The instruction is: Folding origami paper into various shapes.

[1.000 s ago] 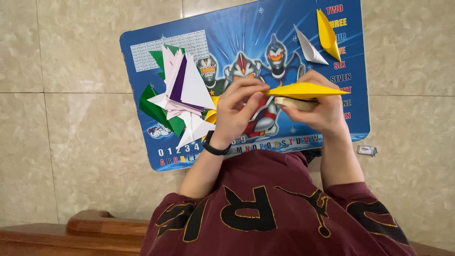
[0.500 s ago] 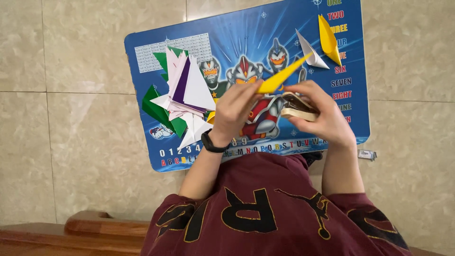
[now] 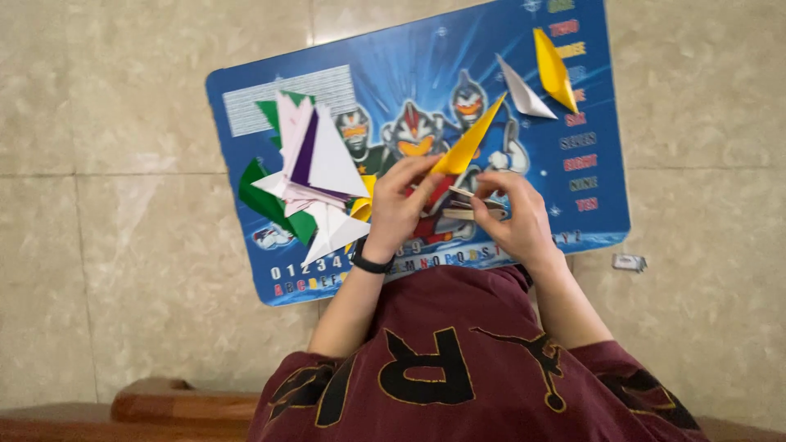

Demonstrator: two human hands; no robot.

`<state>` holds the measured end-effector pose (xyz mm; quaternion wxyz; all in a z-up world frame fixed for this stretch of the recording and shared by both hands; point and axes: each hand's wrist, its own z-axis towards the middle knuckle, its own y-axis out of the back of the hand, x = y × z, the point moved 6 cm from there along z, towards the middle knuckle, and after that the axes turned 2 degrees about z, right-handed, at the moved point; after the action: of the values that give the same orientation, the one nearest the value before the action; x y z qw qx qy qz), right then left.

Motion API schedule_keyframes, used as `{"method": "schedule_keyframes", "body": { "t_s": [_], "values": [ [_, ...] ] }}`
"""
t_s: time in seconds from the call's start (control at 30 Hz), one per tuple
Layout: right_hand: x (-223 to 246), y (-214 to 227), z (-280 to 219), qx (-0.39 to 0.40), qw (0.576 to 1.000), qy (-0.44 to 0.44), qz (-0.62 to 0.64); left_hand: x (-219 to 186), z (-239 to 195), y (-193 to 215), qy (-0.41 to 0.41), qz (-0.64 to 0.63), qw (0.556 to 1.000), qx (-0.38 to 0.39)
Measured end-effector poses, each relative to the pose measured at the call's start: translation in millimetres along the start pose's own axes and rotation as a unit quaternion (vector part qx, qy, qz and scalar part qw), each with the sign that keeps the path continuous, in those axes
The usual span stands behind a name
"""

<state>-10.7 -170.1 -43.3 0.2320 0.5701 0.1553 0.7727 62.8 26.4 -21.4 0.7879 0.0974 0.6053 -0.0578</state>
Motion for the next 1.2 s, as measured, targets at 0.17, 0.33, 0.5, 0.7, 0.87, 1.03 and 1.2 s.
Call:
{"method": "schedule_keyframes", "body": {
  "t_s": [0.17,0.33,0.5,0.7,0.87,1.03,1.2],
  "values": [
    [18,-5,11,0.098,0.993,-0.057,0.032,-15,-8,-20,-0.047,0.053,0.996,0.056],
    [35,-5,16,0.189,0.971,-0.116,0.085,-8,-14,-32,-0.103,0.093,0.986,0.089],
    [34,2,23,0.151,0.963,-0.175,0.138,-21,-15,-44,-0.148,0.128,0.971,0.138],
    [6,0,11,0.049,0.986,0.014,-0.157,-35,-22,-46,-0.249,0.306,0.916,0.08],
    [6,-15,3,0.06,0.984,0.042,-0.162,-34,-23,-39,-0.219,0.354,0.905,0.09],
    [30,-2,15,0.024,0.997,-0.015,-0.069,-41,-18,-29,-0.148,0.32,0.933,0.073],
    [18,-2,16,0.019,0.997,0.032,-0.071,-29,-21,-33,0.065,0.188,0.968,0.152]
  ]
}}
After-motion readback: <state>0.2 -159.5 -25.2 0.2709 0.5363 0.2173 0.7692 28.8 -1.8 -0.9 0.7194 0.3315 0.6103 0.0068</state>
